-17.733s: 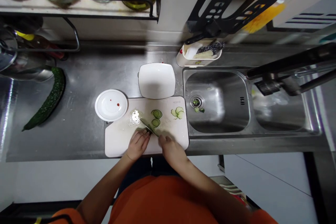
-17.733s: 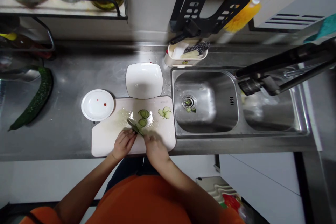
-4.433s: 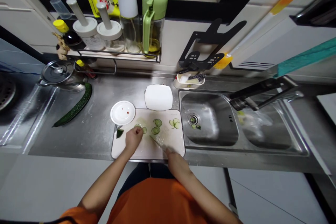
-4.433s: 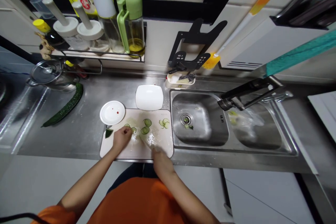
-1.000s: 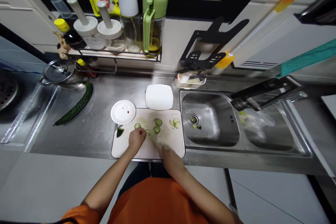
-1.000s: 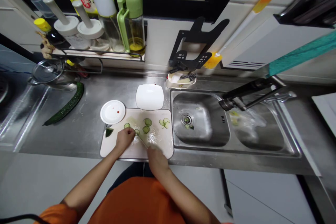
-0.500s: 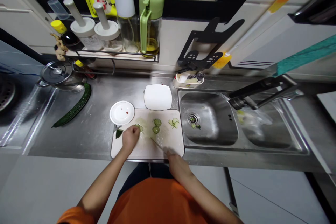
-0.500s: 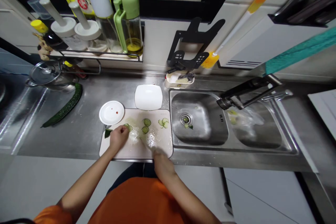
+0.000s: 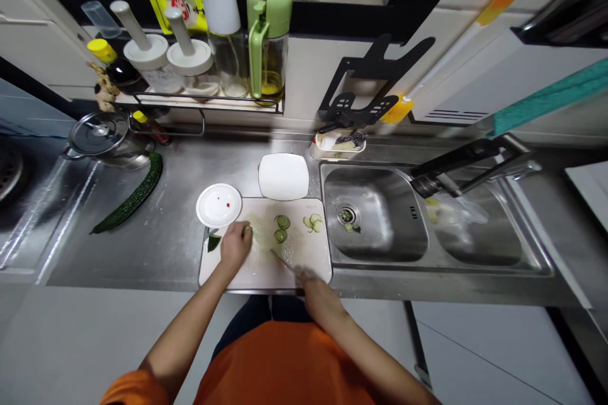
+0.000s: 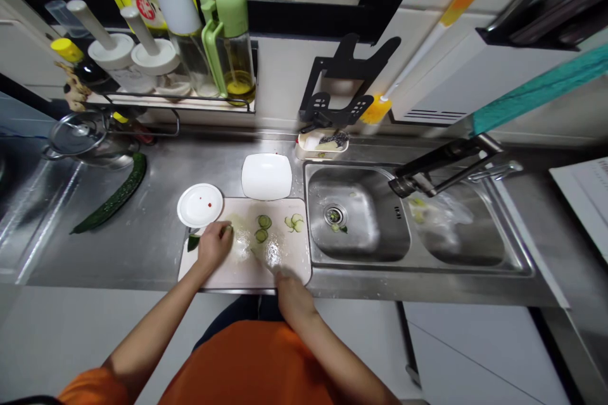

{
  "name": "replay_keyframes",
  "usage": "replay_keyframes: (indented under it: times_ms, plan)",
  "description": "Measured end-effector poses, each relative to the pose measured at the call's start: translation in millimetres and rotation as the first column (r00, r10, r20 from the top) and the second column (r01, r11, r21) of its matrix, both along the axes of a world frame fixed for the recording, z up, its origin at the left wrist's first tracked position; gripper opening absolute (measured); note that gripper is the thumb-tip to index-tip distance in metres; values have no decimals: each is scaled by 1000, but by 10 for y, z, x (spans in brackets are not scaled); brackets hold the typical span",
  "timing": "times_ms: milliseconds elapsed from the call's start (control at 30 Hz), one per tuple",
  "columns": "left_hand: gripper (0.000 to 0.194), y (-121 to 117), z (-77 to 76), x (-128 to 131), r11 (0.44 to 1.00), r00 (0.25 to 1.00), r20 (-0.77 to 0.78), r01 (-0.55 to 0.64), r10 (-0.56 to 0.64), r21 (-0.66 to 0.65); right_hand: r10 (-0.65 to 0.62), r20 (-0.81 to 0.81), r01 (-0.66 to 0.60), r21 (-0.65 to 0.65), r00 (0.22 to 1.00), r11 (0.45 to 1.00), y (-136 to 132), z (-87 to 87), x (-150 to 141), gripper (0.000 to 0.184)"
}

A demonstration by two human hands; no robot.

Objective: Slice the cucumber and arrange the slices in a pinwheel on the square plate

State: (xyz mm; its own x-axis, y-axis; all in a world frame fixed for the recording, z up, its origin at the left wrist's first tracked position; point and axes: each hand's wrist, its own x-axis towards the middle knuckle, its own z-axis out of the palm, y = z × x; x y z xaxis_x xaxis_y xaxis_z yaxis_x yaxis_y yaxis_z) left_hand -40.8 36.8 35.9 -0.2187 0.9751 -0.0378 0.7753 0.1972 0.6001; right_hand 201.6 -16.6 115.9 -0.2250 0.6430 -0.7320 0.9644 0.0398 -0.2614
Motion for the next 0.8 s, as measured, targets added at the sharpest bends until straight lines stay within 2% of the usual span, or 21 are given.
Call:
replay_keyframes:
  times_ms: [100, 167, 267, 433, 800]
  plan:
    - [24, 98, 6, 163, 987, 985, 75, 157, -155, -27, -7, -5, 7, -8, 1000, 1000, 6, -17, -7, 56]
    - [25, 175, 8, 296, 961, 965, 87, 255, -247, -108, -4, 8, 4, -20, 1000, 1000, 18, -10, -16, 50]
    - [25, 272, 5, 486, 915, 942, 94, 336, -323, -224, 9, 34, -8, -20, 999, 1000, 34, 20, -34, 48]
    - [20, 335, -24, 647, 894, 940, 60, 337, -335, -295, 21, 55, -20, -25, 998, 999, 43, 54, -50, 50]
    - [7, 368, -22, 697, 889, 942, 55, 330, -331, -317, 17, 60, -14, -51, 998, 999, 60, 39, -54, 54]
